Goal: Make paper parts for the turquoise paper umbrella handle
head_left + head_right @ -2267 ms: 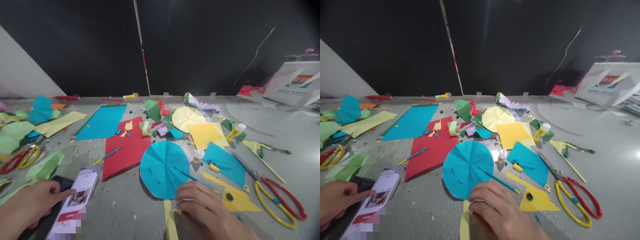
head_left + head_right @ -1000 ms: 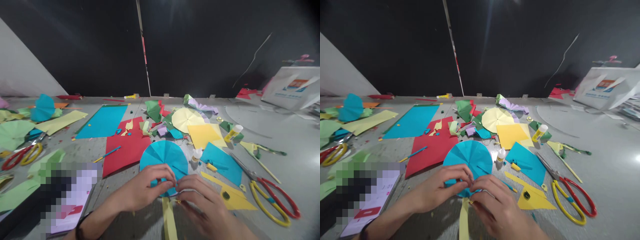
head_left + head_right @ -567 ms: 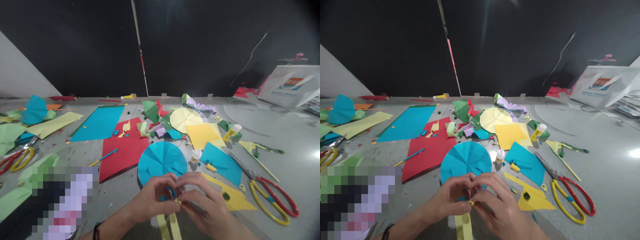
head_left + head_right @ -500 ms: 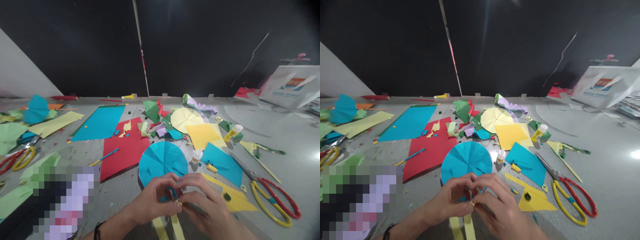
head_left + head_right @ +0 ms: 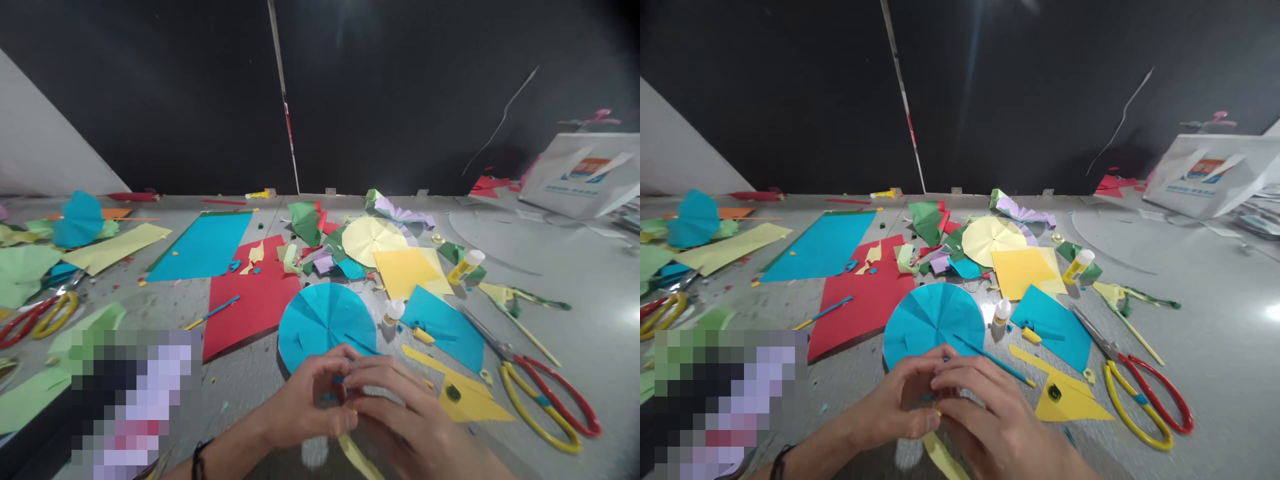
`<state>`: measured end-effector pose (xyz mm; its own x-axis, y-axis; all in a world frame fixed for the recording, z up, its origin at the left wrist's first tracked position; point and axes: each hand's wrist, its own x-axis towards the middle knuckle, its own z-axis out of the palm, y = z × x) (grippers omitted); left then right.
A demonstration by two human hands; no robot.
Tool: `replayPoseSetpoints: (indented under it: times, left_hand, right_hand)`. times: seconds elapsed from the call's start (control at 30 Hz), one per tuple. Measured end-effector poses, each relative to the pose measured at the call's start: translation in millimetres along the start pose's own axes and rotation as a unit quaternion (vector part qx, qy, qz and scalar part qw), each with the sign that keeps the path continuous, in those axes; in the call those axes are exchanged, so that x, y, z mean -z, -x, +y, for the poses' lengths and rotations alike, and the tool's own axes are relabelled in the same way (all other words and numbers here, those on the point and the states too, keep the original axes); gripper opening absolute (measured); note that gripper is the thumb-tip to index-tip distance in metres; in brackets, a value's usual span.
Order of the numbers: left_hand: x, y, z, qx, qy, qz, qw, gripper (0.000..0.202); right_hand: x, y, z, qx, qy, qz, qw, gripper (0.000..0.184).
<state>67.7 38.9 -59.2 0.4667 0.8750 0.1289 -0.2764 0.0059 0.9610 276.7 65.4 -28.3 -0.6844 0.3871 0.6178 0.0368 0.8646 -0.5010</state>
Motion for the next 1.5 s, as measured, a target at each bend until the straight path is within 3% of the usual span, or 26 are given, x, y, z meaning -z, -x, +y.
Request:
replayPoseSetpoints:
  times: [0.23,0.43,0.57,0.7,0.8,0.93,1.13,1.23,1.33,1.5]
  left_hand:
    - [-2.1,0.4,6.7,0.0,-0.009,0.01,1.0,0.029]
    - [0.1,3.2,2.1,0.007,-0.015,0.012,1.0,0.033]
    - [0.0,4.1,-1.3,0.016,-0.019,0.028,0.999,0.036]
    - [-2.8,5.0,10.5,0.025,-0.037,0.042,0.998,0.028]
    - [-5.2,6.2,21.7,0.039,-0.075,0.055,0.995,0.017]
    - [-6.2,6.7,24.4,0.039,-0.079,0.058,0.994,0.021]
    - [-7.6,6.2,24.5,0.042,-0.068,0.056,0.995,0.018]
    - [-7.7,7.9,26.8,0.041,-0.071,0.054,0.995,0.017]
    - [-5.8,8.5,22.6,0.029,-0.054,0.043,0.997,0.021]
    - [-0.9,5.2,8.0,0.017,-0.029,0.037,0.999,0.029]
  right_hand:
    - [-2.9,2.5,1.0,0.005,0.009,0.029,1.0,0.016]
    - [1.4,4.1,2.0,0.02,0.027,-0.031,0.999,0.021]
    - [0.7,4.6,2.0,0.023,0.022,0.008,0.999,0.015]
    - [-0.8,3.5,0.3,0.023,0.029,0.018,0.999,0.015]
    - [-0.4,3.6,1.0,0.015,0.041,-0.004,0.999,0.02]
    - [1.3,4.5,3.0,0.02,0.045,-0.046,0.998,0.022]
    - [-0.7,1.4,0.5,0.02,0.048,0.013,0.999,0.016]
    - [0.0,1.0,-0.2,0.021,0.046,-0.003,0.999,0.019]
    - [1.3,1.8,0.1,0.024,0.041,-0.033,0.998,0.02]
    - [0.6,-0.2,-0.4,0.027,0.044,0.022,0.998,0.015]
